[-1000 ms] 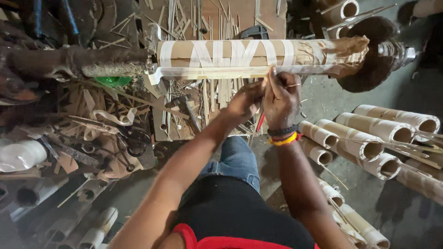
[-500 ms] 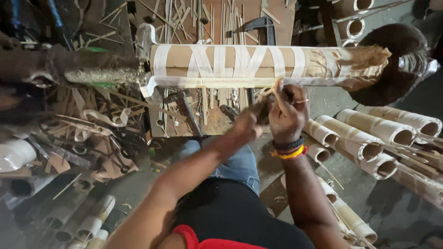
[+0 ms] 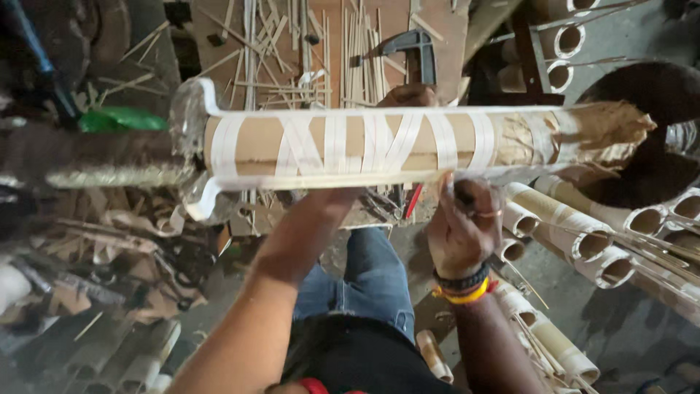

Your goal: The person picks thin wooden strips from a cluttered workbench, wraps white tape around a wooden rod, and bends and peels the strips by hand while standing at the bench.

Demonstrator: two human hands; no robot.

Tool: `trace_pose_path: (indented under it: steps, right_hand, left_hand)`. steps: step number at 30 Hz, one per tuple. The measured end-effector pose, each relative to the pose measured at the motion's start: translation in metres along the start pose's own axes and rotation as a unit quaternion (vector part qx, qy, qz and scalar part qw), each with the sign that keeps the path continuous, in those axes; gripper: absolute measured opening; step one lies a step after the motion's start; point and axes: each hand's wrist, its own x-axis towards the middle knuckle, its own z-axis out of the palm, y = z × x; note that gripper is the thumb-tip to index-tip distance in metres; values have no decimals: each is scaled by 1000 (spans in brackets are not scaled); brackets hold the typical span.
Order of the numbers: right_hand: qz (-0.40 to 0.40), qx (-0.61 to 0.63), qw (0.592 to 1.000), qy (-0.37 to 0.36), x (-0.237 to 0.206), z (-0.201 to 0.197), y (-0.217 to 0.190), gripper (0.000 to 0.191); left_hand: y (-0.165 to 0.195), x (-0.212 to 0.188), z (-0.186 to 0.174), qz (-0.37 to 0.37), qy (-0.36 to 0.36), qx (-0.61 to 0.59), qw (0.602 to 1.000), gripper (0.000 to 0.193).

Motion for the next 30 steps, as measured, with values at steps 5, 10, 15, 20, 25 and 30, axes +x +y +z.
trace_pose_path:
  steps: [5, 10, 15, 20, 25, 30]
  right_hand:
    - [1, -4, 1000, 18, 1, 5, 0, 18]
    - [23, -23, 999, -20, -5, 6, 1, 20]
    - [24, -39, 998, -32, -11, 7, 2, 22]
    - [12, -83, 994, -65, -14, 3, 5, 25]
    - [22, 19, 1000, -9, -20, 9, 12, 29]
    - [55, 1, 997, -60, -22, 2, 12, 29]
  left_hand:
    - [58, 51, 28, -3, -240, 145, 960, 25]
    - [97, 87, 54, 61, -457, 302, 835, 17]
    - [106, 111, 76, 93, -585, 308, 744, 16]
    - [109, 117, 87, 122, -625, 282, 718, 13]
    - [112, 121, 97, 135, -647, 274, 699, 14]
    - [107, 122, 102, 96, -649, 307, 689, 11]
